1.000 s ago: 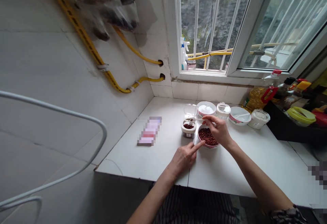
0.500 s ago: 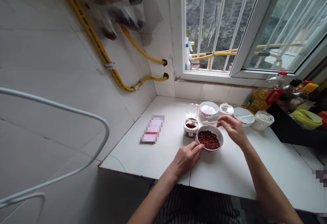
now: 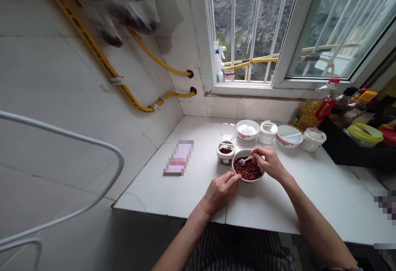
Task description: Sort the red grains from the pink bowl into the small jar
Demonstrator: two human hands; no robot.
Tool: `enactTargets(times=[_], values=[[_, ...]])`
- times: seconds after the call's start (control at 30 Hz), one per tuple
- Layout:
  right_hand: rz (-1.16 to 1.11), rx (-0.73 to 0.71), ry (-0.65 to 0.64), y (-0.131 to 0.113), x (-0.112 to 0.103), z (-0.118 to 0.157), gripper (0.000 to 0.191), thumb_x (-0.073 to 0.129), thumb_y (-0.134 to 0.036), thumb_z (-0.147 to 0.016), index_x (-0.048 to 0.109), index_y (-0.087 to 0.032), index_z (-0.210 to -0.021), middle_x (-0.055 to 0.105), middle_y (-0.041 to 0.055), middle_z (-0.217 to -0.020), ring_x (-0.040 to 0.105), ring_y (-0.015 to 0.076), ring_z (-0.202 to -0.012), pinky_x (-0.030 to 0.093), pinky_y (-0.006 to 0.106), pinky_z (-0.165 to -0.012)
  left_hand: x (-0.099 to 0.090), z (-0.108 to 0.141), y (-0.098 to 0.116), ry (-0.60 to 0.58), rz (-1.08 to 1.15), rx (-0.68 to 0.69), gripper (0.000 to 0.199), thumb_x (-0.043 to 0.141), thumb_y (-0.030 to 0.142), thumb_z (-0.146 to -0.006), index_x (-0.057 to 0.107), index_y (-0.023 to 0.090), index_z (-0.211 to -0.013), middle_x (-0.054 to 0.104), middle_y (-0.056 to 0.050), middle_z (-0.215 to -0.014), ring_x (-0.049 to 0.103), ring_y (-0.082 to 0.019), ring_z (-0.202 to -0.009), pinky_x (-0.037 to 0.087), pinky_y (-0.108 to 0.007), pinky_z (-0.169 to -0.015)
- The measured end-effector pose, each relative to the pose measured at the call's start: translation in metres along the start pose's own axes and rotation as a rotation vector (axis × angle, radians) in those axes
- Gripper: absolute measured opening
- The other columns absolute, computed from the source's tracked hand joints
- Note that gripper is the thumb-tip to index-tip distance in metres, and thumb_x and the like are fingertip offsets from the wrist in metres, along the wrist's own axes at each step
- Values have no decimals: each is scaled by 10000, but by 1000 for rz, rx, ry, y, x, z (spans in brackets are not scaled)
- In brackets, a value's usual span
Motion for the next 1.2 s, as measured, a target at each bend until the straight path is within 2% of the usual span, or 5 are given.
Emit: enactTargets(times=[0.23, 0.5, 0.7, 0.93, 1.2], values=[[-172, 123, 29, 11, -7, -1, 190, 520, -285, -843, 670, -210, -753, 702, 2, -594, 648, 176, -576, 493, 283, -610, 1, 1, -1, -17, 1, -9, 302, 419, 103, -964, 558, 185, -1219, 677, -70, -974, 696, -152, -810, 587, -229, -691], [-259, 174, 27, 17, -3, 0, 204, 537, -336, -840, 674, -200, -774, 711, 12, -597, 663, 182, -591, 512, 297, -635, 3, 2, -2, -21, 1, -11, 322, 435, 83, -944, 553, 173, -1230, 680, -71, -985, 697, -159, -837, 586, -229, -680], [-57, 12, 10, -2, 4, 0, 192, 523, -191, -846, 668, -218, -723, 716, -8, -582, 649, 177, -583, 499, 359, -821, 4, 4, -3, -27, -5, -16, 332, 444, 83, -939, 565, 174, -1235, 672, -70, -984, 692, -157, -837, 588, -229, -693], [-115, 60, 83, 2, -4, 0, 188, 534, -246, -845, 670, -222, -717, 701, -5, -570, 648, 183, -584, 505, 320, -717, 7, 5, -4, -48, -10, -19, 361, 438, 79, -932, 557, 175, -1259, 665, -75, -986, 691, -161, -832, 591, -237, -680], [-57, 41, 95, 4, -6, 0, 201, 526, -269, -857, 672, -233, -724, 705, -11, -575, 659, 190, -610, 494, 355, -822, 7, 5, -4, -63, -16, -28, 376, 439, 85, -930, 546, 188, -1275, 666, -68, -989, 687, -156, -811, 586, -233, -677]])
Point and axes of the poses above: each hand's wrist, its own z-axis away from the middle knuckle, its own x-axis out of the palm, y = z × x, the point moved 7 cm from there along -z, towards the middle knuckle
